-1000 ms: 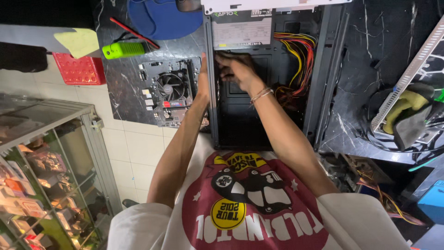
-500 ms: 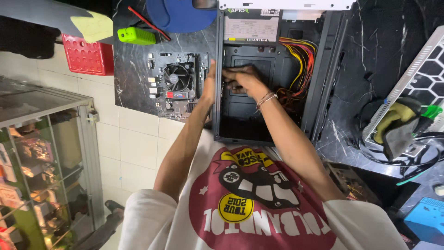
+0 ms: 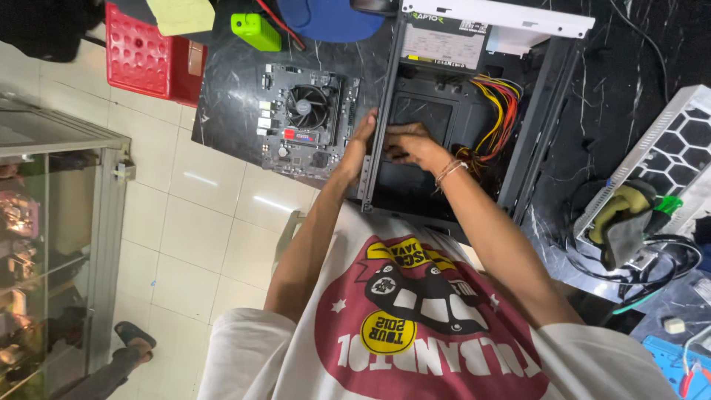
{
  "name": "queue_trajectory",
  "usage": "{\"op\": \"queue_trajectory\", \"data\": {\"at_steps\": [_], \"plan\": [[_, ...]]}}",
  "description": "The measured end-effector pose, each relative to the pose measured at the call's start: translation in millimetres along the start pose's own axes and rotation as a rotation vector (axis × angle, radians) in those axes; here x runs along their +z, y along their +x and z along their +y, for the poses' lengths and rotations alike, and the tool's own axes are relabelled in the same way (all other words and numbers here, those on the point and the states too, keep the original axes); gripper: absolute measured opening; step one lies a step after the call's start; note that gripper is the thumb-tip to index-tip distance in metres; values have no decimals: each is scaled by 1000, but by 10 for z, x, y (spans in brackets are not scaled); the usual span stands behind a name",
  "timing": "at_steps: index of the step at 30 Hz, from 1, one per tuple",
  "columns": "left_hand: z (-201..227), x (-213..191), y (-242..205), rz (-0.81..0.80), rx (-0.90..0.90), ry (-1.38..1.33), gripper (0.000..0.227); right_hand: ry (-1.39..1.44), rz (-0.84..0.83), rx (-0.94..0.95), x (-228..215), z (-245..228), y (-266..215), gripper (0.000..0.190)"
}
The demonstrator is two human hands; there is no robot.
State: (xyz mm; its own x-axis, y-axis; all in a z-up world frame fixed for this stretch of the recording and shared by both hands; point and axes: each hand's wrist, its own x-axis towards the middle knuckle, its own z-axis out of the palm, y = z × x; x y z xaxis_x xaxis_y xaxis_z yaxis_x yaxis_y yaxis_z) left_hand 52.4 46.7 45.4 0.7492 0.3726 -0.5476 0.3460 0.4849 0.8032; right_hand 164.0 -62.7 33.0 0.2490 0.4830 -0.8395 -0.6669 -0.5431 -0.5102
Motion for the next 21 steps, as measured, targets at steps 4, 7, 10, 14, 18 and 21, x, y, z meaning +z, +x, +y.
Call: {"op": "queue_trajectory", "data": {"at_steps": [4, 7, 10, 14, 18, 21], "plan": [[-107, -33, -3, 15, 68, -62, 60, -2, -18, -5, 32, 87, 8, 50], [-178, -32, -26, -19, 55, -37, 69, -25, -24, -5, 50, 176, 48, 51], [-292, 33, -35, -22, 95, -177, 73, -29, 8, -41, 94, 292, 9, 47], [-316, 19, 65, 64, 164, -249, 60, -74, 26, -99, 170, 277, 28, 39], [-335, -5, 23, 85, 205, -249, 56, -139, 34, -109, 124, 221, -74, 46], [-350, -25, -56, 92, 225, -222, 55, -165, 105, -119, 33, 194, -111, 38]]}}
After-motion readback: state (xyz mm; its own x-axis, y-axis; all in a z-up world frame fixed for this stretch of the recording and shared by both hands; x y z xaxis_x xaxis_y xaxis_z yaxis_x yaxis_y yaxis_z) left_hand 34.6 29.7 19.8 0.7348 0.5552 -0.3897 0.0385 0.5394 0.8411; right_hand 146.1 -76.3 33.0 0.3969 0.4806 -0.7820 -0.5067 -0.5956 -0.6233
